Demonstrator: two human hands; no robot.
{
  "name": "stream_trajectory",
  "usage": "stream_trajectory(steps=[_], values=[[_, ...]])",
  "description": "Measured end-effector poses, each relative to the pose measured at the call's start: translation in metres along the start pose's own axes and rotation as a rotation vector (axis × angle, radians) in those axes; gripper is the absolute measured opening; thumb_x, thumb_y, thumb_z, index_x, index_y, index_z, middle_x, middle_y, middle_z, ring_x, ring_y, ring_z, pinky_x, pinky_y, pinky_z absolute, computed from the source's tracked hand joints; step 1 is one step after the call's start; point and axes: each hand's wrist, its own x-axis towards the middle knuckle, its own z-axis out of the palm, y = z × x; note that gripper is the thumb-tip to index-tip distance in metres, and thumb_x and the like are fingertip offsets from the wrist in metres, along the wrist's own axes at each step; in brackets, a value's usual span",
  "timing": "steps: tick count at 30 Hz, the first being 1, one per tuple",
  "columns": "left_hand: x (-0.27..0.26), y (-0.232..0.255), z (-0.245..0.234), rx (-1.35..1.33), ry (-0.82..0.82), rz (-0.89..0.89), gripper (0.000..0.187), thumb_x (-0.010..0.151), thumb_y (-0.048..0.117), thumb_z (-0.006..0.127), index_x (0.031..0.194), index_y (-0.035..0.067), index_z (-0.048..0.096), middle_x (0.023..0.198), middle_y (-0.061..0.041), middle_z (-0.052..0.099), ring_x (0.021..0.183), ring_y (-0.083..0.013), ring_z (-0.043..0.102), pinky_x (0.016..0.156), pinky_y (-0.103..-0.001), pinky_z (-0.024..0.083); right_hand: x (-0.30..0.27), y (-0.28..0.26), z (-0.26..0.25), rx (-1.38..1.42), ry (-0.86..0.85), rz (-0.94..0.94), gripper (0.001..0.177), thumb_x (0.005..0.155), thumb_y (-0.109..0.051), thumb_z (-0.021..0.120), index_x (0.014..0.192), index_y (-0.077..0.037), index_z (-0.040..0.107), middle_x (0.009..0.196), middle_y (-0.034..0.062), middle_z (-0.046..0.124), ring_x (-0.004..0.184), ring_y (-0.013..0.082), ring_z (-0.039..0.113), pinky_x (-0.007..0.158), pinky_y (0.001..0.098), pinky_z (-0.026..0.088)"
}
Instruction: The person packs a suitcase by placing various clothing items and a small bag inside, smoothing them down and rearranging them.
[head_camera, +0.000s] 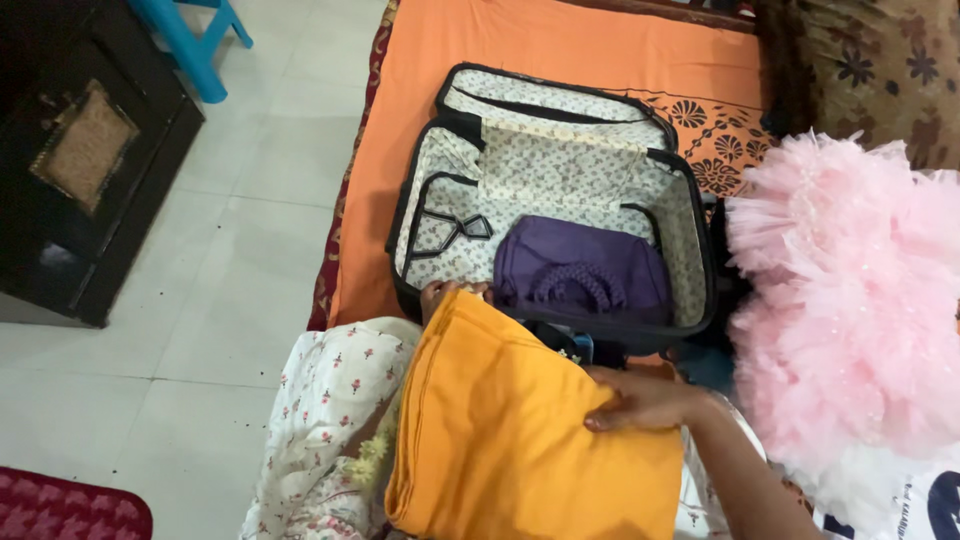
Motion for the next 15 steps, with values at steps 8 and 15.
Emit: stream_trajectory(steps=[8,15], values=[[0.017,-0.015,-0.056,0.077,-0.086,-0.038,0.018,0.091,0.025,0.066,0.093,0.013,0.079,0.087,-0.008,0.076,0.085,-0.0291,0.070,0.089,-0.054,0.044,-0.033,-0.033,-0.017,-0.536,0.225,-0.104,0.072,0.089,-0.033,0.075,0.152,-0.013,0.047,0.152,0.0049,0.054,0.126,0.0158,0.063,0.104,0.0327,0.051],[0.107,-0.036,-0.094,0.113,0.157,0.070,0.021,0.097,0.027,0.065,0.102,0.011,0.078,0.088,-0.011,0.074,0.083,-0.0362,0.067,0.080,-0.051,0.050,-0.015,-0.013,-0.141,-0.232,0.767,-0.289,0.059,0.092,-0.026,0.069,0.146,-0.007,0.053,0.125,0.0147,0.073,0.112,0.0247,0.071,0.093,0.0356,0.056]])
